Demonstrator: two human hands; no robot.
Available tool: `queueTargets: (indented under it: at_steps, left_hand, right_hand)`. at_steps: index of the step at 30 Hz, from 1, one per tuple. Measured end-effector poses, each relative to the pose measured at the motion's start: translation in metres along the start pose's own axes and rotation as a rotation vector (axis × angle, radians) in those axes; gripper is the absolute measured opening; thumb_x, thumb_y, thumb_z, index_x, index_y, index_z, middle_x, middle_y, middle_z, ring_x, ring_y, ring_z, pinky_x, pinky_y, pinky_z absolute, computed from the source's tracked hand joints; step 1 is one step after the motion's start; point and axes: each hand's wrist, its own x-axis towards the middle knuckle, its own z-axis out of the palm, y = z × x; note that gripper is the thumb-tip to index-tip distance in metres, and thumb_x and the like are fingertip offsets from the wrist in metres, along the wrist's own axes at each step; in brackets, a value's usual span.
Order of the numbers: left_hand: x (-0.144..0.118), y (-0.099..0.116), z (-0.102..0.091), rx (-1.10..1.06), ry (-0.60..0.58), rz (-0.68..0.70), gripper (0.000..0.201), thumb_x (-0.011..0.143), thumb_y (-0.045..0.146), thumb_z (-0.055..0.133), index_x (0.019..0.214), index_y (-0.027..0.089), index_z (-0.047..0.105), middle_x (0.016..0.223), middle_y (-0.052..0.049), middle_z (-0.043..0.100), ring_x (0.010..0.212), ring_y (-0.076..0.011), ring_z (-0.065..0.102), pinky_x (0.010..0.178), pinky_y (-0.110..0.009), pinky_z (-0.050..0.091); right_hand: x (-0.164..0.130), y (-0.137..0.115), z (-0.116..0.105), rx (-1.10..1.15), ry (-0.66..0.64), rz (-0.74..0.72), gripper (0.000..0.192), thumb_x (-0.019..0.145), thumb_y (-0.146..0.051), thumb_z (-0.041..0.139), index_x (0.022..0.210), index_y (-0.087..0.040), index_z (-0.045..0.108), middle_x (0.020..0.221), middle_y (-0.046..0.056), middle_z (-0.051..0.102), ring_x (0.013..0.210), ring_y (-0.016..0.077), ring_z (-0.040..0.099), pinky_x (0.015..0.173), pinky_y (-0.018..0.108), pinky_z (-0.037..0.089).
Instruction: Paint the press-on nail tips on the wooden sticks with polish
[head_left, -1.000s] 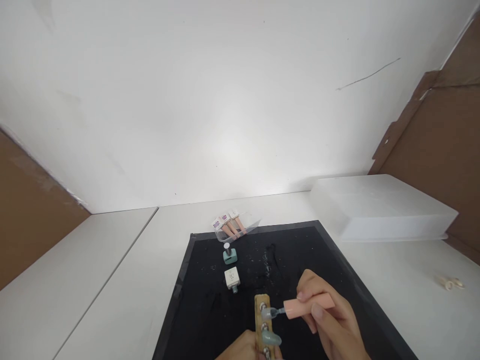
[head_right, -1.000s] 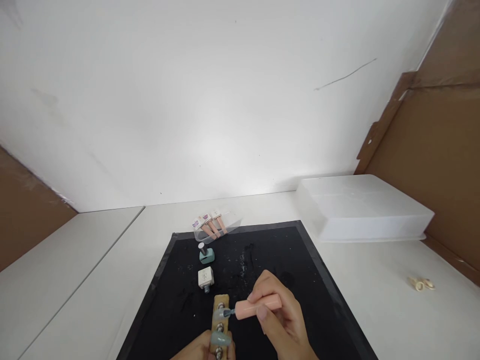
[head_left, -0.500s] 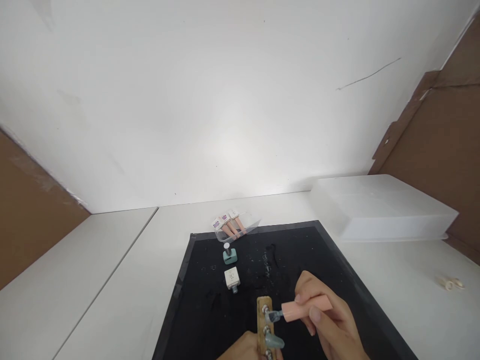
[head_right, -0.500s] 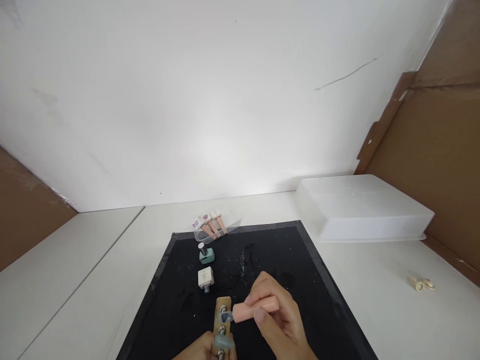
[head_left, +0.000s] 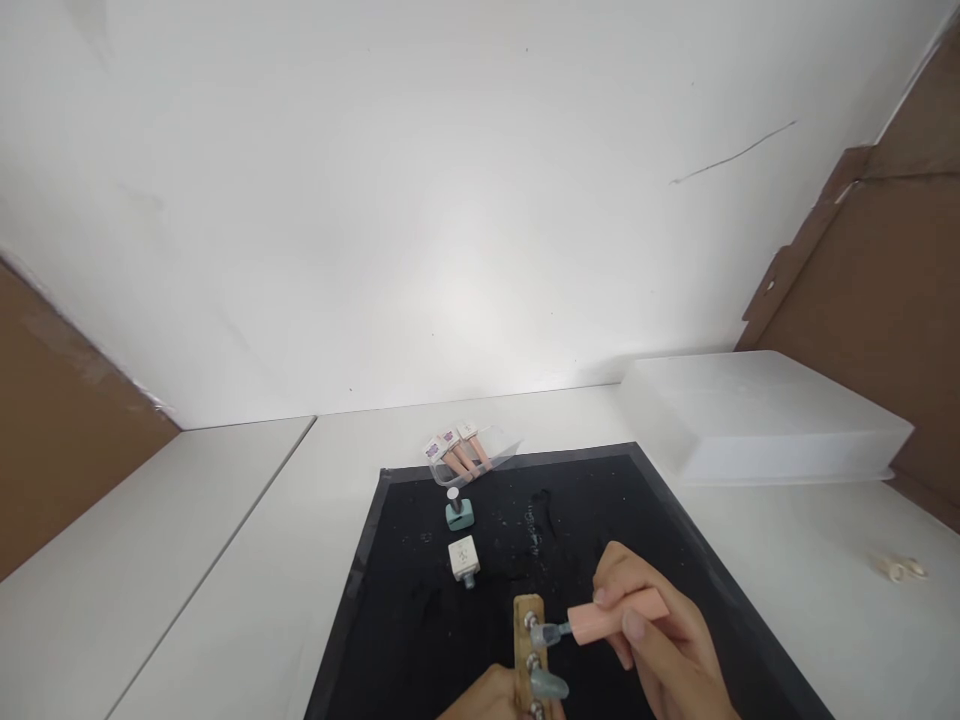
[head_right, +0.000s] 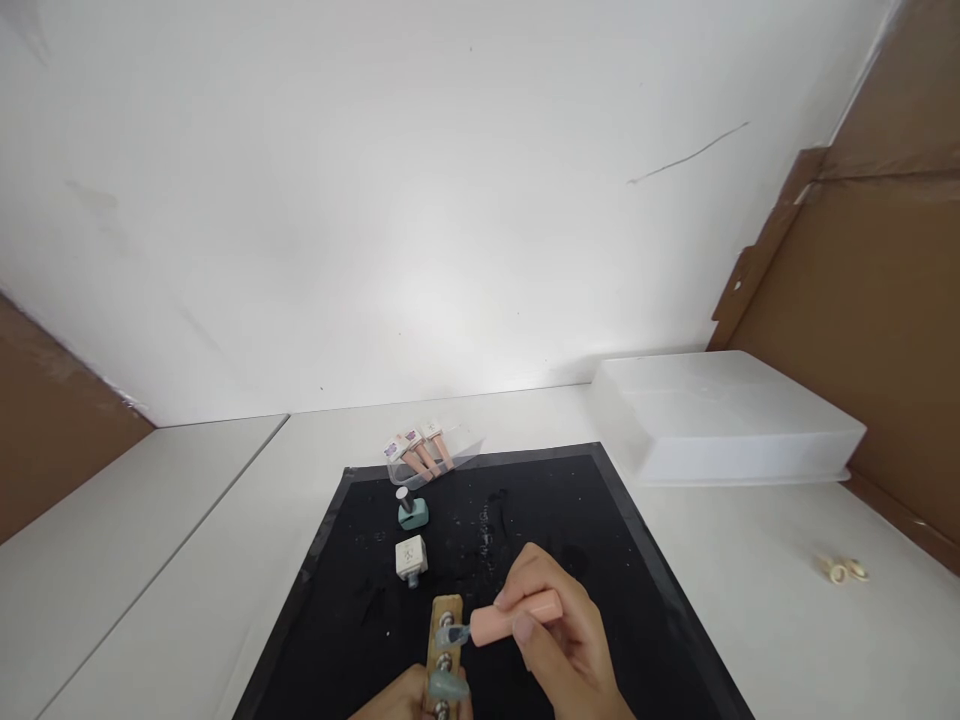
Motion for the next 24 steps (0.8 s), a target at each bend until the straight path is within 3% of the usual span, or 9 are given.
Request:
queueTargets:
  at_steps: [7,16,24]
  left_hand:
    - [0.0023,-0.0035,-0.0011,-0.011,0.001,0.005,0.042,0.069,0.06,0.06,0.074,0.019,0.069,0.08,-0.001,0.067,0.087,-0.0219,0.058,0.091,-0.038,0.04]
    - [-0.0006,0.0005,0.0005,-0.015,0.029,-0.002,0.034,0.075,0.05,0.057,0.076,0.018,0.07,0.08,-0.002,0.066,0.082,-0.0205,0.057,0.082,-0.033,0.042]
    - [0.0008,-0.0007,0.0004,-0.025,0.02,0.002,0.032,0.073,0.049,0.06,0.072,0.018,0.068,0.078,-0.001,0.065,0.081,-0.0204,0.057,0.085,-0.036,0.041]
  right_hand:
    - [0.0,-0.0007,0.0018,-0.007,0.028,-0.004,0.024,0.089,-0.04,0.052,0.08,-0.02,0.063,0.068,0.001,0.044,0.054,0.0133,0.038,0.04,0.022,0.026]
    - [-0.0001,-0.0025,0.0028,-0.02,0.033,-0.006,0.024,0.088,-0.041,0.054,0.08,-0.021,0.065,0.068,0.002,0.049,0.052,0.0137,0.039,0.04,0.023,0.027]
    - [0.001,-0.0027,0.0021,-0.024,0.029,-0.003,0.024,0.089,-0.04,0.053,0.079,-0.021,0.063,0.069,0.002,0.046,0.054,0.0142,0.04,0.041,0.023,0.027]
